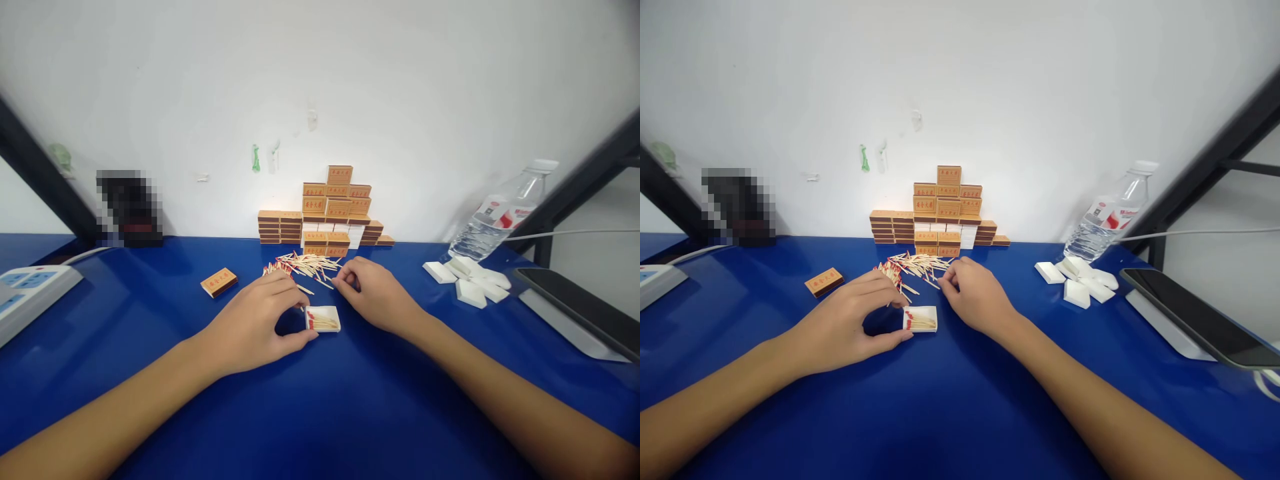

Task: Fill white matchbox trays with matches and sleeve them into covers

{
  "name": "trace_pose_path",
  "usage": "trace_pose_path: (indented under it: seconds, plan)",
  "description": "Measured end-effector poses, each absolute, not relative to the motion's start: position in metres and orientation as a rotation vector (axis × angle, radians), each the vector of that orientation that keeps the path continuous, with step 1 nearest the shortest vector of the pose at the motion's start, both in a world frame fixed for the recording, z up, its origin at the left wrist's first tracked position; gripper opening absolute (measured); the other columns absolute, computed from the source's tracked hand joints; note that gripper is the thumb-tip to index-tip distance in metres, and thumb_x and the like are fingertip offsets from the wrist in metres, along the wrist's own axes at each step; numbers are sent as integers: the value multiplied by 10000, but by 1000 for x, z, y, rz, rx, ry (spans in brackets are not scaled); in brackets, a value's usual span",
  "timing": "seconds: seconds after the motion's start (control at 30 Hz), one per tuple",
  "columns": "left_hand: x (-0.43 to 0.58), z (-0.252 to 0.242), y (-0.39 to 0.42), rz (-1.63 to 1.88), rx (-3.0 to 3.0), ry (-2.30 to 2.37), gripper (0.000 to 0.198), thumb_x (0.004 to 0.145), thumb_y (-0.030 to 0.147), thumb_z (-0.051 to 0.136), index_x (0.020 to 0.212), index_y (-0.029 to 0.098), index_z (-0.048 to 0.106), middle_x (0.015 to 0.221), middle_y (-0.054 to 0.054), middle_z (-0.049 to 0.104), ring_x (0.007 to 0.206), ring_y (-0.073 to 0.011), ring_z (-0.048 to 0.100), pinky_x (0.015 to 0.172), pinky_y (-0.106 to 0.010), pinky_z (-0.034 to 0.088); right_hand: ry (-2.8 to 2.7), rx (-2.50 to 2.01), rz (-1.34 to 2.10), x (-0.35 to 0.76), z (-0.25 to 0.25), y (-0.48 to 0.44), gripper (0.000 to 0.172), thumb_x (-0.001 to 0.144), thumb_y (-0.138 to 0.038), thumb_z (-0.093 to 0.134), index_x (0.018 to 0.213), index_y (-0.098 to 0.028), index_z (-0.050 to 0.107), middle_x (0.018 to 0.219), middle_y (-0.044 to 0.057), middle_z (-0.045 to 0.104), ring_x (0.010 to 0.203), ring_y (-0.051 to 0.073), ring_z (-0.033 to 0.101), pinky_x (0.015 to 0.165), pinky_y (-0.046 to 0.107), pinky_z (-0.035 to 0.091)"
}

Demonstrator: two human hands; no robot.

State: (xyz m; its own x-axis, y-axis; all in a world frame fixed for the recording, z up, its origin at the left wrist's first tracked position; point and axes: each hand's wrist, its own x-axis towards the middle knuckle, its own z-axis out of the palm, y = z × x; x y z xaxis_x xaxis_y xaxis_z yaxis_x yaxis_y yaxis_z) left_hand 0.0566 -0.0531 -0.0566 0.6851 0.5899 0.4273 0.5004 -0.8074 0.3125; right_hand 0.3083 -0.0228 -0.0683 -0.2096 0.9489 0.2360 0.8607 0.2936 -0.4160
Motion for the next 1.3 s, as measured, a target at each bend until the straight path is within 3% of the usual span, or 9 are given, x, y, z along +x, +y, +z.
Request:
trace_pose_path:
  seconds: [0.47,0.77,0.97,1.1,1.3]
  plan:
    - [55,-57,-50,777,2745,949,211,933,382,753,1012,194,698,963,-58,712,961,-253,630,892,-437,527,-2248,-1456,355,304,-69,-18,153,1025,-176,626,873,-189,622,953,63,663,906,206,602,813,334,441]
    - [57,-56,-51,795,2750,1013,201,920,370,767,954,194,676,936,-52,705,940,-251,623,877,-431,522,-2407,-1070,573,306,-50,-46,96,1024,-228,631,936,-205,659,917,15,622,823,155,570,740,290,439]
    - [51,-49,-49,811,2709,1028,190,911,372,761,975,208,689,934,-51,706,941,-252,623,822,-405,522,-2105,-1257,434,289,-63,-25,120,972,-247,685,866,-191,698,810,2,629,706,139,514,674,295,398]
    - [40,-40,-41,848,2690,1103,187,871,361,776,982,223,714,978,-50,723,984,-254,642,820,-388,532,-2100,-1312,591,279,-69,-7,131,913,-293,768,839,-189,738,763,-11,635,649,125,482,626,285,374]
    - [32,-35,-35,718,2643,1069,226,851,415,792,981,240,733,980,-36,733,936,-232,664,819,-370,536,-2186,-1310,536,274,-69,-8,86,886,-200,773,813,-184,731,813,2,664,708,132,525,674,282,399]
